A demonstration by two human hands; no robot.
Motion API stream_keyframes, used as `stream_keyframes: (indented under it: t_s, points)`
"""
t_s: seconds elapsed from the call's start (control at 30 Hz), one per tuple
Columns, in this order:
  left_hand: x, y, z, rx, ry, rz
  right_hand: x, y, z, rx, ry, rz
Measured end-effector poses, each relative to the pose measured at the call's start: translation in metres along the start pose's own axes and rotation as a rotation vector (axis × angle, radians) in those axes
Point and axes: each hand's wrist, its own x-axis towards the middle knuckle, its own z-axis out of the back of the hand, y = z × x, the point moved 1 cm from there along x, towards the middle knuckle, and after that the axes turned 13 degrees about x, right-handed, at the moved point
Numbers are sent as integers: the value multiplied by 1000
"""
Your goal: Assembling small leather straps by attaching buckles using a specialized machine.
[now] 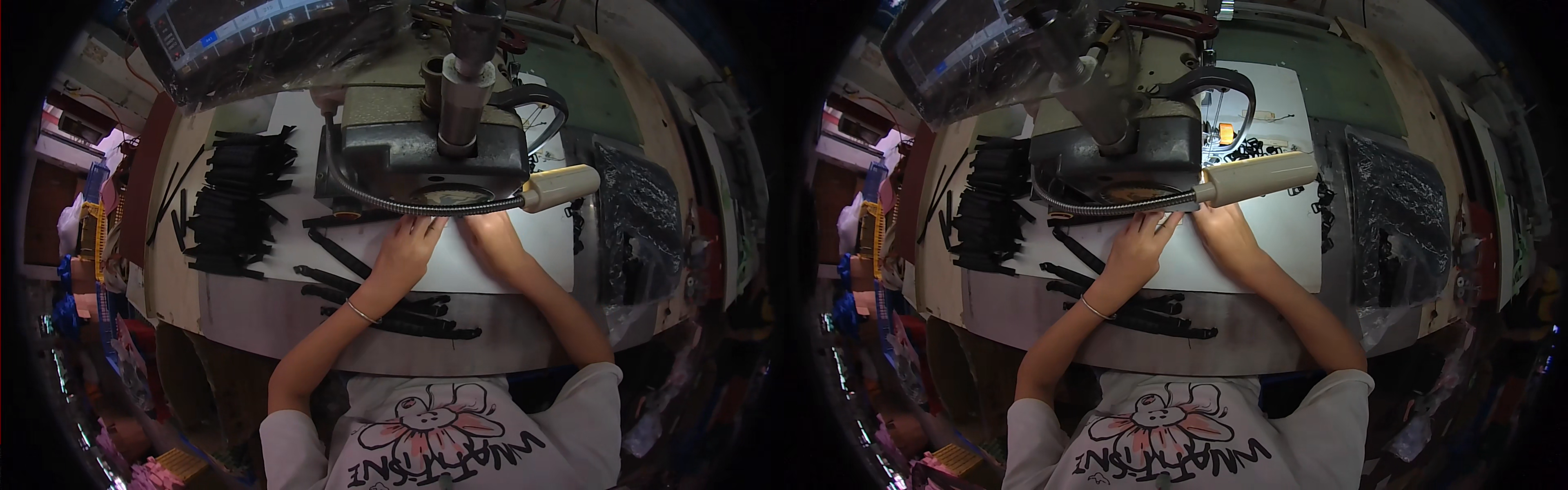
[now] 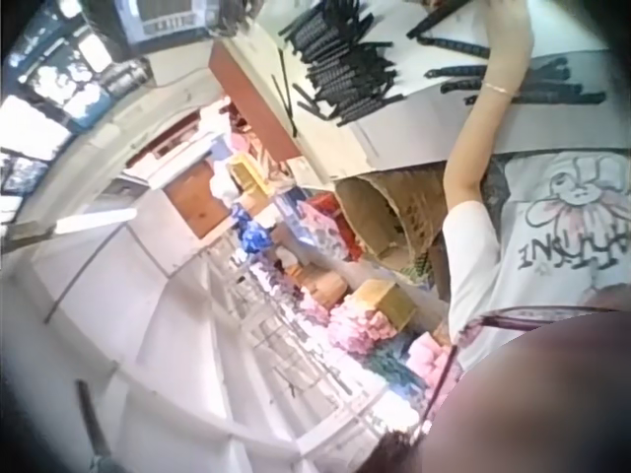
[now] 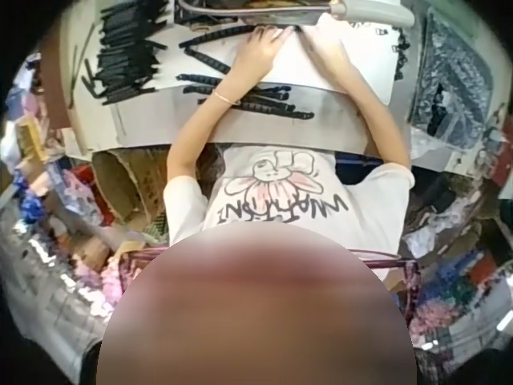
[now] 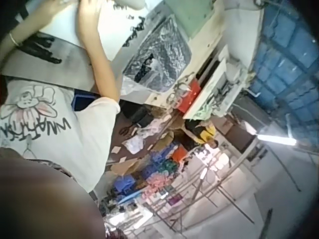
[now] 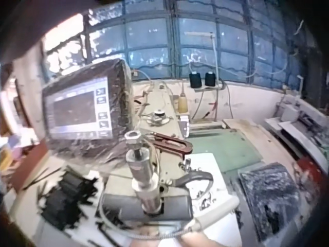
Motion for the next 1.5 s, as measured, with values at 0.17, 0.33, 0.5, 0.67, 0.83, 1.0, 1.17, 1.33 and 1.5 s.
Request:
stream_keyframes:
  t_s: [0.17, 0.33, 0.5, 0.67, 0.83, 1.0, 1.17, 1.33, 1.5]
  points:
    - [-4, 3, -3, -61, -3, 21, -8, 7, -14, -238, -53, 75]
    - [-10, 16, -2, -209, 32, 31, -11, 10, -16, -359, 36, 161]
    - [-7, 20, -1, -215, 55, 46, -11, 8, -18, -361, -5, 169]
    - [-8, 27, -8, -199, 79, 5, -9, 8, -17, -401, 45, 163]
    - [-10, 21, -10, -190, 25, 26, -10, 6, -20, -410, 51, 150]
    - [-11, 14, -6, -112, 4, 0, -10, 13, -18, -409, 15, 169]
    - [-6, 15, -9, -138, 47, 27, -9, 4, -19, -363, 77, 74]
    - [-12, 12, -3, -116, -40, 2, -12, 11, -19, -319, -49, 123]
    - [-10, 15, 1, -144, 26, 17, -6, 16, -1, -51, -69, -22]
